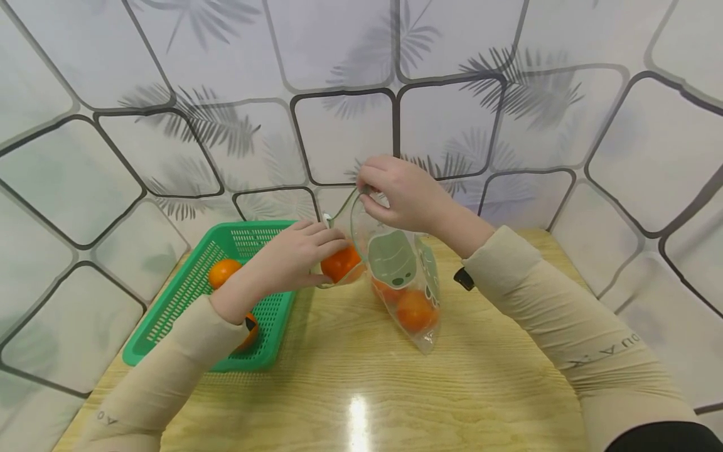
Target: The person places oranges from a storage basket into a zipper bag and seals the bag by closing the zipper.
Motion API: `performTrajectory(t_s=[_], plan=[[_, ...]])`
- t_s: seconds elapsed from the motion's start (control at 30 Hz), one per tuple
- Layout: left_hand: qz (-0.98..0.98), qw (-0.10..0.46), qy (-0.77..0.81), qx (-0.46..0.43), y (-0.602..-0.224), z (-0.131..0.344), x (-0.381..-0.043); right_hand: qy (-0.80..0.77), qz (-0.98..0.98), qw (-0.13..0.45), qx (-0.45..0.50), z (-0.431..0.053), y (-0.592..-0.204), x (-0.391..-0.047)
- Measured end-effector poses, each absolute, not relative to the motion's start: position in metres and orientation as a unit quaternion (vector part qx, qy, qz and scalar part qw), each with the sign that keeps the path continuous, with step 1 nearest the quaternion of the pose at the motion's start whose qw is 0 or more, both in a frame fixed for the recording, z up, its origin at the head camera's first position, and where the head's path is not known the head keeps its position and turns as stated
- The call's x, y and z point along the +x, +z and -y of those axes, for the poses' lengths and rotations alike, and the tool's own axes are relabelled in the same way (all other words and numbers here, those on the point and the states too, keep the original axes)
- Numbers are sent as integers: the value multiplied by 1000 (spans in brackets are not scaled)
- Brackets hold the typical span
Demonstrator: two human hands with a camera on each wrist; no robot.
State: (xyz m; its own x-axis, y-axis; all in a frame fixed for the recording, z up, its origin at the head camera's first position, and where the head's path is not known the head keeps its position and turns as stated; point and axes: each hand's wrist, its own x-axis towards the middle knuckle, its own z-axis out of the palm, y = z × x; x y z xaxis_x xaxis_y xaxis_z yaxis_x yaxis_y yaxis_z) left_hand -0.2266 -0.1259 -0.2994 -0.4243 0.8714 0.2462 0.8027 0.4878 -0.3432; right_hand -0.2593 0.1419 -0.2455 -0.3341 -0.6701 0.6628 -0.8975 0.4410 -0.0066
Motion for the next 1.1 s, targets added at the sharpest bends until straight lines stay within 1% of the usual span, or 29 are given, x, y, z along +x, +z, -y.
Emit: performTrajectory(t_s=[0.1, 0.2, 0.47, 0.67, 0.87, 1.1], plan=[[840, 202, 101, -493, -301, 125, -227, 188, 796, 295, 493, -141, -246, -259], [848, 192, 105, -482, -301, 124, -227, 189, 797, 291, 494, -140, -246, -258], [857, 186, 123, -464, -304, 122, -228, 191, 791, 295, 501, -137, -247, -257], [866, 196, 97, -450, -300, 124, -228, 194, 785, 302, 506, -137, -248, -258], [875, 218, 61, -427, -296, 123, -228, 202, 781, 297, 510, -140, -247, -258], [868, 227, 70, -436, -295, 118, -228, 211, 778, 288, 516, -139, -248, -258]])
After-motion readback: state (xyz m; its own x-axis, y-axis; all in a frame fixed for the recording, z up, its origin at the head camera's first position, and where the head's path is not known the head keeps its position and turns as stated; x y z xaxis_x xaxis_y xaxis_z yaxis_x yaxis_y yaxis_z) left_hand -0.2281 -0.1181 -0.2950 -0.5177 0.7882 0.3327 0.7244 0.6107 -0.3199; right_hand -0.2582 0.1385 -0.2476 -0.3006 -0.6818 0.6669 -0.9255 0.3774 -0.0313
